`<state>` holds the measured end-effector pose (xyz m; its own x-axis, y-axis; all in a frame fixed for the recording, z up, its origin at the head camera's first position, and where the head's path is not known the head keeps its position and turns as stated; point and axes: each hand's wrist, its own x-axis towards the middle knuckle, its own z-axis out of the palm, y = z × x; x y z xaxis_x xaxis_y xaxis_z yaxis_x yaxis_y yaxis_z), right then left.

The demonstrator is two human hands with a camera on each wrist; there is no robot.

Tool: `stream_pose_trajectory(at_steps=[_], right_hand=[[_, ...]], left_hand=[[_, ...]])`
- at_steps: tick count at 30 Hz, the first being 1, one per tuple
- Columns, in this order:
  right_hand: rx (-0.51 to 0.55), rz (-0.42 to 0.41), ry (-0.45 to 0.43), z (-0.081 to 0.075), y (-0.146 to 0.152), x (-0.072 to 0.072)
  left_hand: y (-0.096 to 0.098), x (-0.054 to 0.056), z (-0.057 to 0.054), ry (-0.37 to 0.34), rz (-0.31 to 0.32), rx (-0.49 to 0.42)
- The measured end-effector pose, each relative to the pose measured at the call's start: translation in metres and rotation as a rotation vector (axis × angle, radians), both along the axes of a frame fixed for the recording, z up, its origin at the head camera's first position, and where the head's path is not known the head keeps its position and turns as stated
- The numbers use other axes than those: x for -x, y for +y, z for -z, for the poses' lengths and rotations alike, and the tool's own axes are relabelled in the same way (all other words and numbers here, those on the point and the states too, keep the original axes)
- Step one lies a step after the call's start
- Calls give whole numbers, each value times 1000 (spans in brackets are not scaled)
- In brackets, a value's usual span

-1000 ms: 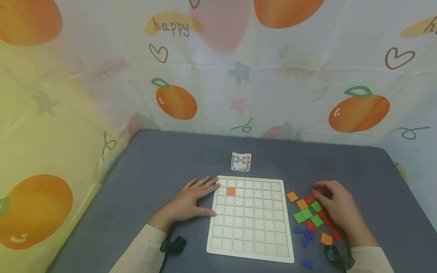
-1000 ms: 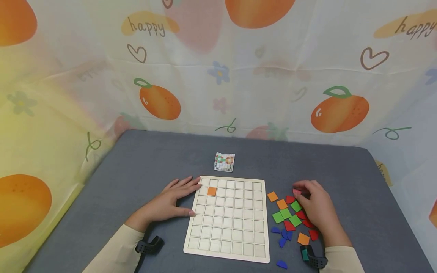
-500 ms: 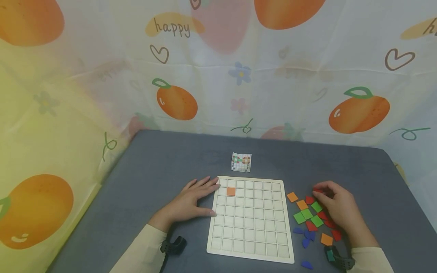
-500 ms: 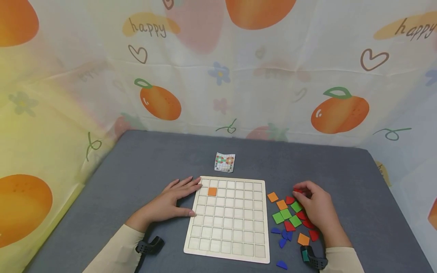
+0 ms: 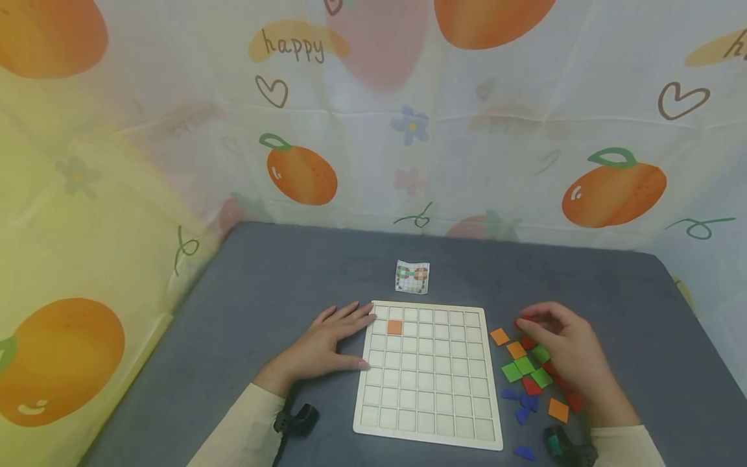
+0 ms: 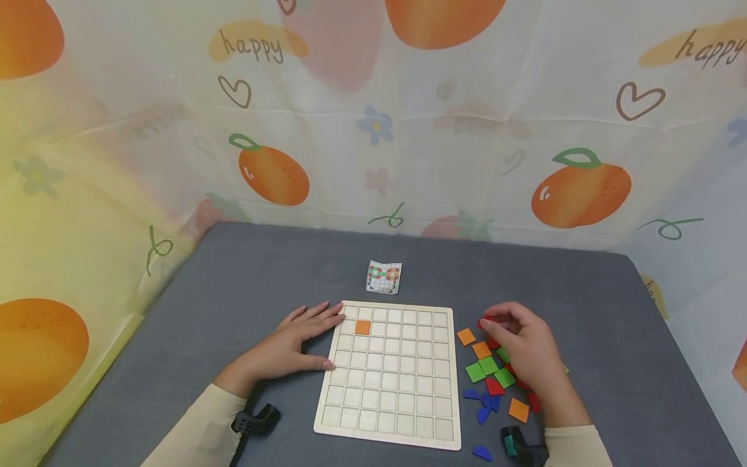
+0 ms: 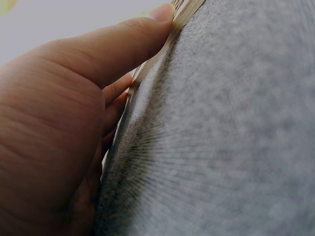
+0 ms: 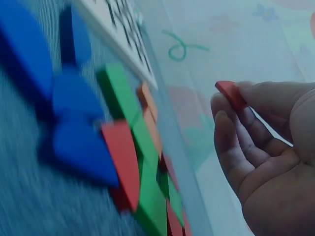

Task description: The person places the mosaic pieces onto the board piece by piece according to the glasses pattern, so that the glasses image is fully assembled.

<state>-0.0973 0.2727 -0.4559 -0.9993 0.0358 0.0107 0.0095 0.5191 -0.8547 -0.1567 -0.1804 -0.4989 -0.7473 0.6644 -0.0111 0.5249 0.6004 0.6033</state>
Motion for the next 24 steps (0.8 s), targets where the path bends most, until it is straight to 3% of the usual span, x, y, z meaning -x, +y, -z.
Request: stream_pose_trajectory(at_steps=[12,24], right_hand=[[164,-96,-9,-12,-36,-4],[197,-210,166,-11,-75,-5]], left_hand=[[0,0,0,-4,1,-1],[-1,1,2,-1,6,14]])
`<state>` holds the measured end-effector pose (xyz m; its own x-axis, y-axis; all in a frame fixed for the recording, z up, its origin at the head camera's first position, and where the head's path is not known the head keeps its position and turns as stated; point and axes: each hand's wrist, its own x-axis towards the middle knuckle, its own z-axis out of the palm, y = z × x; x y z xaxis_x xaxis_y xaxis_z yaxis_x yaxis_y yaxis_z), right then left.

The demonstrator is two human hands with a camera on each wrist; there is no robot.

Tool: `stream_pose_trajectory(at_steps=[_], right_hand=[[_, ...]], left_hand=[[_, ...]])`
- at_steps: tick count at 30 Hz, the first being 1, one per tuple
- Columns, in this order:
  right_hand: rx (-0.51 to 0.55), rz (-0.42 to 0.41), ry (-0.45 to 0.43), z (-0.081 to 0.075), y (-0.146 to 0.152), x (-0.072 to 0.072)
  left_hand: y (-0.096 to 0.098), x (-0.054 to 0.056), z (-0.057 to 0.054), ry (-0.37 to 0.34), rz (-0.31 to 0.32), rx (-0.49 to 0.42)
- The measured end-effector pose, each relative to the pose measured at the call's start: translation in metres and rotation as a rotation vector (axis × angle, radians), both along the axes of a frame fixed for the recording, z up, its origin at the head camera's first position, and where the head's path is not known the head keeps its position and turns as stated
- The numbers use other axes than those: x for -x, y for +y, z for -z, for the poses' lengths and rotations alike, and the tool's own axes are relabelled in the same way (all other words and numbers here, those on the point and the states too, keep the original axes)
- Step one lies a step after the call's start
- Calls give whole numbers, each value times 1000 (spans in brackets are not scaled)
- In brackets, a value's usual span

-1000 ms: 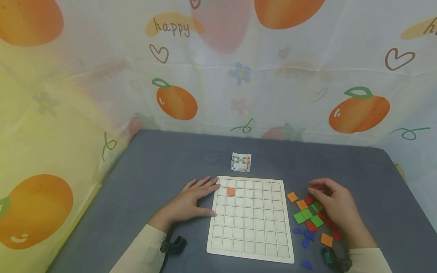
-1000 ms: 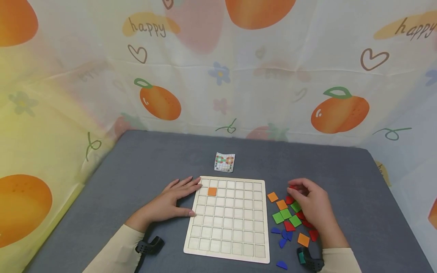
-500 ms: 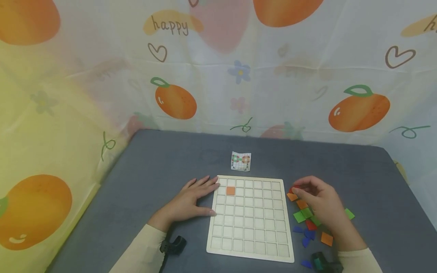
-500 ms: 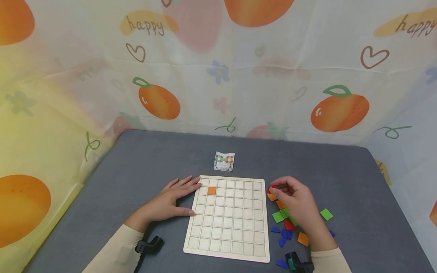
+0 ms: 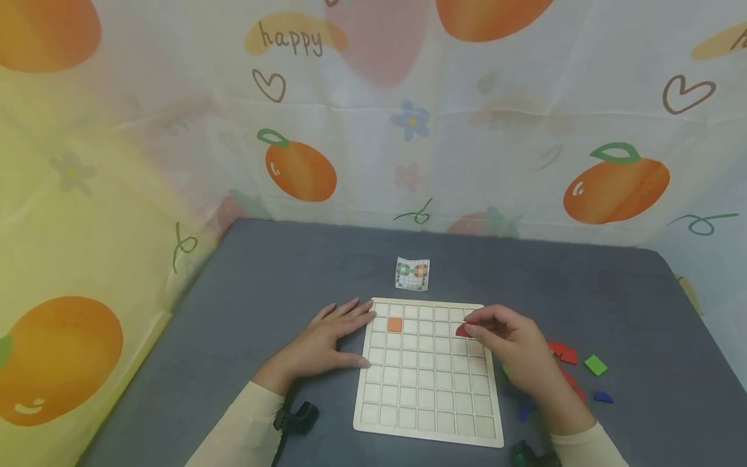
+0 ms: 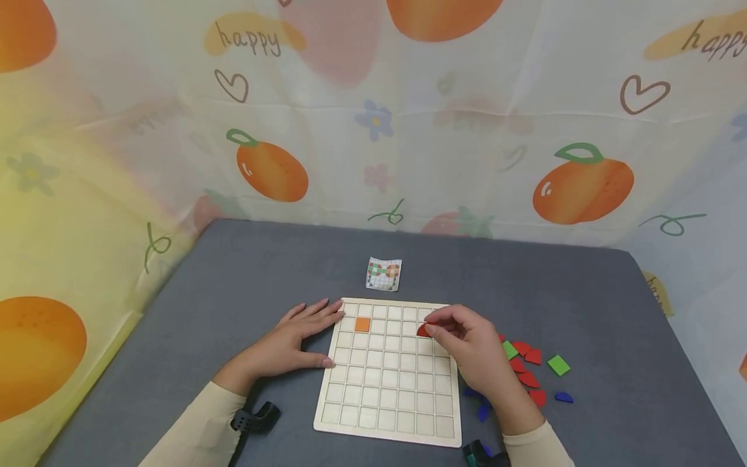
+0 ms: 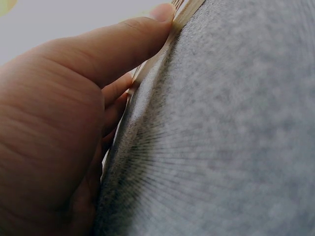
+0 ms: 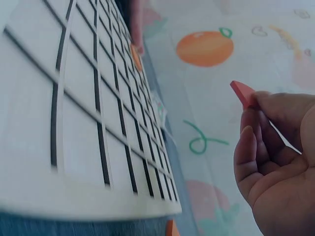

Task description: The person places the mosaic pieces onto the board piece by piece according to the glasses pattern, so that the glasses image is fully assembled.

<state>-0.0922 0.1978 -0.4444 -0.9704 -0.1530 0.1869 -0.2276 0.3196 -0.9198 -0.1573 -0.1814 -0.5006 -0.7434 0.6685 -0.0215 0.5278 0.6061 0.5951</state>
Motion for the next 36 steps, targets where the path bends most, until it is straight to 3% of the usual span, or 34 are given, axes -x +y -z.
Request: stream_pose_trajectory(at_steps=[7,15,23,36], right_hand=[[59,-60,-17,-1,-22,5],[39,-99,-97,4,-53,19],[-86,-86,-105,13,-80,35],[-220,-146,-146,28,-114,58]], left_hand=[[0,0,-1,-1,-2,-10],[1,0,-1,9,-5,-8],[1,0,-1,12,-6,-12],[0,0,0,-12,-14,-6]])
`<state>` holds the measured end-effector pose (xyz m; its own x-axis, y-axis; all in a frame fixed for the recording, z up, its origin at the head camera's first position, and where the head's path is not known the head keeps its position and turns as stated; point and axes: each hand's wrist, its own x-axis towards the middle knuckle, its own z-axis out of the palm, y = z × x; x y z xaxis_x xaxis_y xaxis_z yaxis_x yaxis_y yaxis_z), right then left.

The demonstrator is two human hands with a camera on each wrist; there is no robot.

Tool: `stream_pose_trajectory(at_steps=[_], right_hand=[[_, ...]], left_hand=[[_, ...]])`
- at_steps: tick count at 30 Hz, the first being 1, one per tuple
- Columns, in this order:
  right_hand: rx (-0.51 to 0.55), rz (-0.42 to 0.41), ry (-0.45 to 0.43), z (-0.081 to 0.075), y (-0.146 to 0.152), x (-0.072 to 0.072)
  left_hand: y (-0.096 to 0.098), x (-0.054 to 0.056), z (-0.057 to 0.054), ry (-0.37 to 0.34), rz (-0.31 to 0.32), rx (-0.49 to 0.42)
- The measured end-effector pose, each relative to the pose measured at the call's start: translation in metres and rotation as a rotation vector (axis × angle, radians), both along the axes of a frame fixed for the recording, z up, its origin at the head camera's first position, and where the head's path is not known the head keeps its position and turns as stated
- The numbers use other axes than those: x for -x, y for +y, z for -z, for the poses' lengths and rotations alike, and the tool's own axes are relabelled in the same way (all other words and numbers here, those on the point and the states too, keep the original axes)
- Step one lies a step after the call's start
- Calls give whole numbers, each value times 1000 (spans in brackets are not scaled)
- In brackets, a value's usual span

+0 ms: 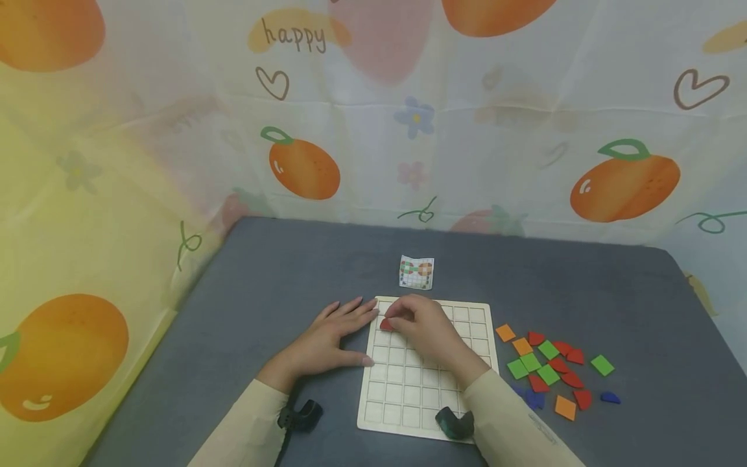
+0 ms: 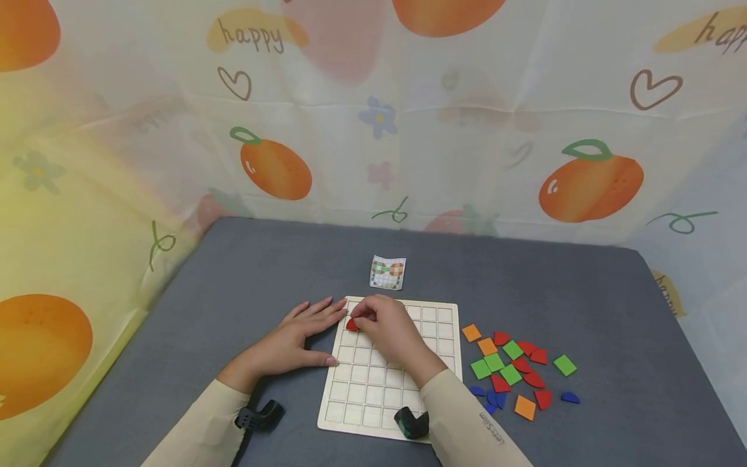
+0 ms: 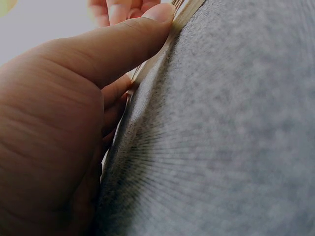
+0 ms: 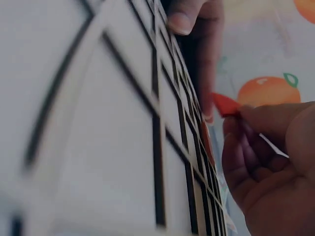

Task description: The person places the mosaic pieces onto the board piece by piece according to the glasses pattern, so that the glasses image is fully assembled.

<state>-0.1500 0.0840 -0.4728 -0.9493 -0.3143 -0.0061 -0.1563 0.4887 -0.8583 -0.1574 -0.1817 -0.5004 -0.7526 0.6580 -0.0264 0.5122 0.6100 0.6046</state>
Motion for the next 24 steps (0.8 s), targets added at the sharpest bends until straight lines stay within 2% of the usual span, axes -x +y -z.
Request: stream_pose_trajectory(at_steps=[11,21,24], right_hand=[[-25,1,-42,6,-5,7],[-8,-46,-7,11,-5,7],[-22,-54,27,12,-6,6]], left_hand=[[0,0,1,-2,-9,-11],[0,0,1,4,-5,-9],[0,0,1,4,-5,-9]])
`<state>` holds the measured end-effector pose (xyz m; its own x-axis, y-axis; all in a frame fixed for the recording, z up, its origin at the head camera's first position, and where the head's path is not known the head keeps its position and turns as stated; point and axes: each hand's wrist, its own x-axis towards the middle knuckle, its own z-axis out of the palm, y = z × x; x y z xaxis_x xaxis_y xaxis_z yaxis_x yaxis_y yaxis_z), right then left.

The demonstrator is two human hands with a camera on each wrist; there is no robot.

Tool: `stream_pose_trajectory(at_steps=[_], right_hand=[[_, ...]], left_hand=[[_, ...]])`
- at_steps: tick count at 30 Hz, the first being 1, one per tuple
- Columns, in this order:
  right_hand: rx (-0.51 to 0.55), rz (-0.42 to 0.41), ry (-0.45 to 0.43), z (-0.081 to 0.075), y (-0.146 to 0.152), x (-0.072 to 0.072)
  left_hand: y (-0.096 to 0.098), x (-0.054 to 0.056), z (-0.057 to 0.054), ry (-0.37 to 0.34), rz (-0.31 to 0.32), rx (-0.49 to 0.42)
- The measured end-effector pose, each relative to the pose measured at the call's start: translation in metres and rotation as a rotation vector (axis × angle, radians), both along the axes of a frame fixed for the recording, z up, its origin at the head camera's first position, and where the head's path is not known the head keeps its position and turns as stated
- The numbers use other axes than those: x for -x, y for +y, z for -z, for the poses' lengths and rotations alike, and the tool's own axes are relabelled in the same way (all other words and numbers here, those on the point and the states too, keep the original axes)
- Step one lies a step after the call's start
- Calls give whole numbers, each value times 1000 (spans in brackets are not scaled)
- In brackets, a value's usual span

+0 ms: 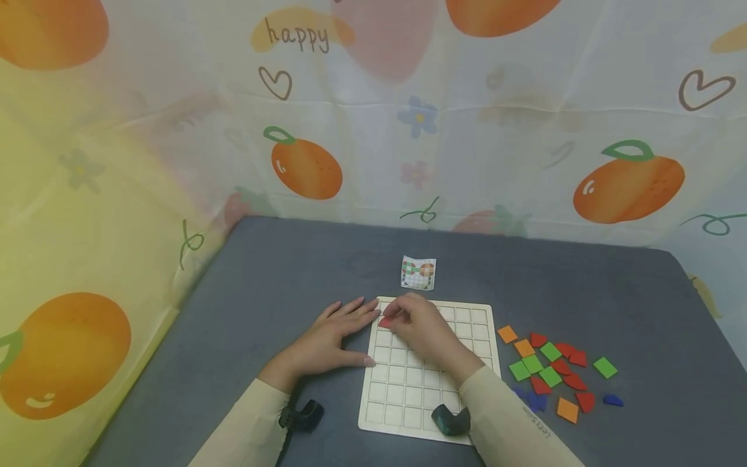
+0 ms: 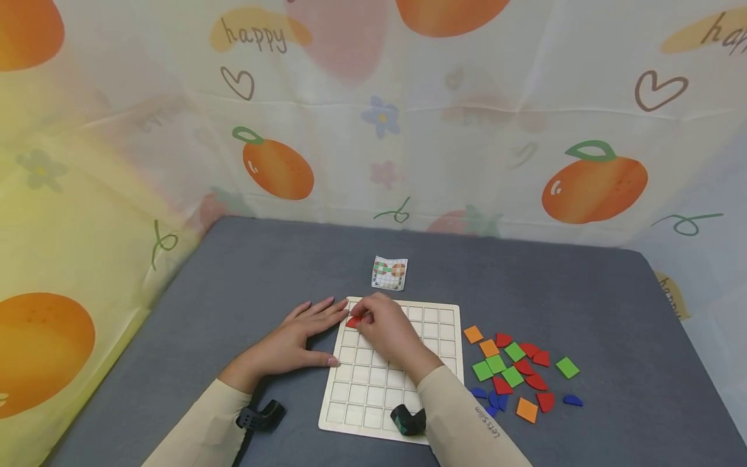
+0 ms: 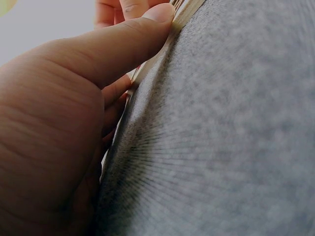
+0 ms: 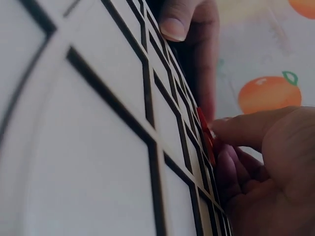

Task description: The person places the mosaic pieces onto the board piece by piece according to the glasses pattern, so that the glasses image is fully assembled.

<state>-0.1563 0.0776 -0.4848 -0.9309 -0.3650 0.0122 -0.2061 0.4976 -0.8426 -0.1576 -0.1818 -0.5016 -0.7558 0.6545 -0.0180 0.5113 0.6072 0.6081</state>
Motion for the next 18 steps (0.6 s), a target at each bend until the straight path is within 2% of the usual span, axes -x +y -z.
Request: stream_pose_trajectory(at_steps=[11,18], right_hand=[[-78,-17,65,0,-6,-2],[-48,-15,46,1,-5,-4]], left_hand=[[-1,0,1,3,1,2],[-1,-1,0,-2,-3,8]])
